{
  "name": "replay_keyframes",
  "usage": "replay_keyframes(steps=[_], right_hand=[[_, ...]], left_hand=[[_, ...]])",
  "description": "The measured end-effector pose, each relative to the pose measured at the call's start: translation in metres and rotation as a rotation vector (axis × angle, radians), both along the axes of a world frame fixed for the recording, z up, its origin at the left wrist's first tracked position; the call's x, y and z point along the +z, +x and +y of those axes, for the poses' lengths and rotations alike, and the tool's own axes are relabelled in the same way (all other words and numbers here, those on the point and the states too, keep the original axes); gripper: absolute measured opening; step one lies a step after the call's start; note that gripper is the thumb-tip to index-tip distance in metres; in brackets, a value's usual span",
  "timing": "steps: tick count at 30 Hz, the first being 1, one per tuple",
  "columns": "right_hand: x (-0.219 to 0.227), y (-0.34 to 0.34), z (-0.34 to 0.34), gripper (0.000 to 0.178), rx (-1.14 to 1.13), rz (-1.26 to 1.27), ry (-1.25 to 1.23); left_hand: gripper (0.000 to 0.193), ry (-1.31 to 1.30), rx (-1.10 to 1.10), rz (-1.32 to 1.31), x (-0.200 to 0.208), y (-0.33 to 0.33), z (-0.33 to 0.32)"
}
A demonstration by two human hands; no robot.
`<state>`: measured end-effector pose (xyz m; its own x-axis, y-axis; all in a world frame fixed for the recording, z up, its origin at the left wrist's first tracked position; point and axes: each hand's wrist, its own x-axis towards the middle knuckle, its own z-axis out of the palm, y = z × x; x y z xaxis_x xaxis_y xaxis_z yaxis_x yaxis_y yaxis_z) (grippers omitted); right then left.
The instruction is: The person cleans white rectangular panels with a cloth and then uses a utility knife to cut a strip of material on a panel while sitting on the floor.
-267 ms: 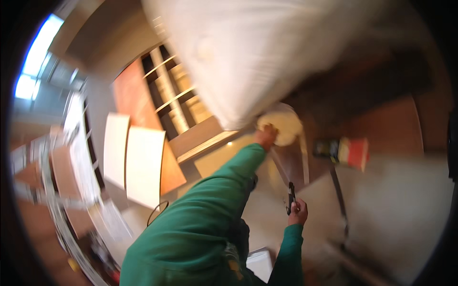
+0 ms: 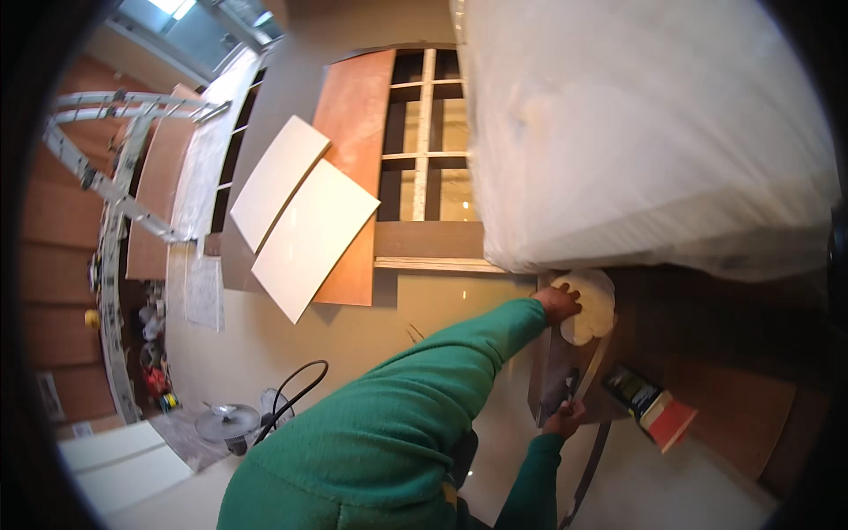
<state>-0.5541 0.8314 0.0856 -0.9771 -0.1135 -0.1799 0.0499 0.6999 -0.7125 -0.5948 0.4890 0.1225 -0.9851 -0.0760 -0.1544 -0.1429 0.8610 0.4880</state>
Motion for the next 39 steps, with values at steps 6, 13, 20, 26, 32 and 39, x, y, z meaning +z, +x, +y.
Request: replay_keyframes(steps=[6,13,20,26,32,39], right_hand=[[-0.011,-0.048,0.017,0.03,0.184,0.063,0.177],[0.024,-0.083,0.0,0.039,0.258,0.109,0.253],[0.233,0.096,-0.111,0.059,0.173,-1.404,-1.218],[0.197,0.215,-0.215,0.049,0.665,-1.297,-0.842],[0.115,0.361,-0.273,0.046,0.379,-1.229,-0.522],[0.033,0.484,-0.296,0.069,0.053,-1.087,-0.497]], left_hand=[[0.036,0.416,0.383,0.452,0.068,0.042,0.035],[0.035,0.533,0.575,0.785,0.162,0.157,0.086],[0.029,0.926,0.901,0.812,0.206,0.278,0.148],[0.037,0.99,1.137,0.631,0.186,0.425,0.119],[0.044,0.714,1.493,0.353,0.113,0.685,0.086],[0.056,1.035,1.8,0.031,0.087,0.921,0.02]])
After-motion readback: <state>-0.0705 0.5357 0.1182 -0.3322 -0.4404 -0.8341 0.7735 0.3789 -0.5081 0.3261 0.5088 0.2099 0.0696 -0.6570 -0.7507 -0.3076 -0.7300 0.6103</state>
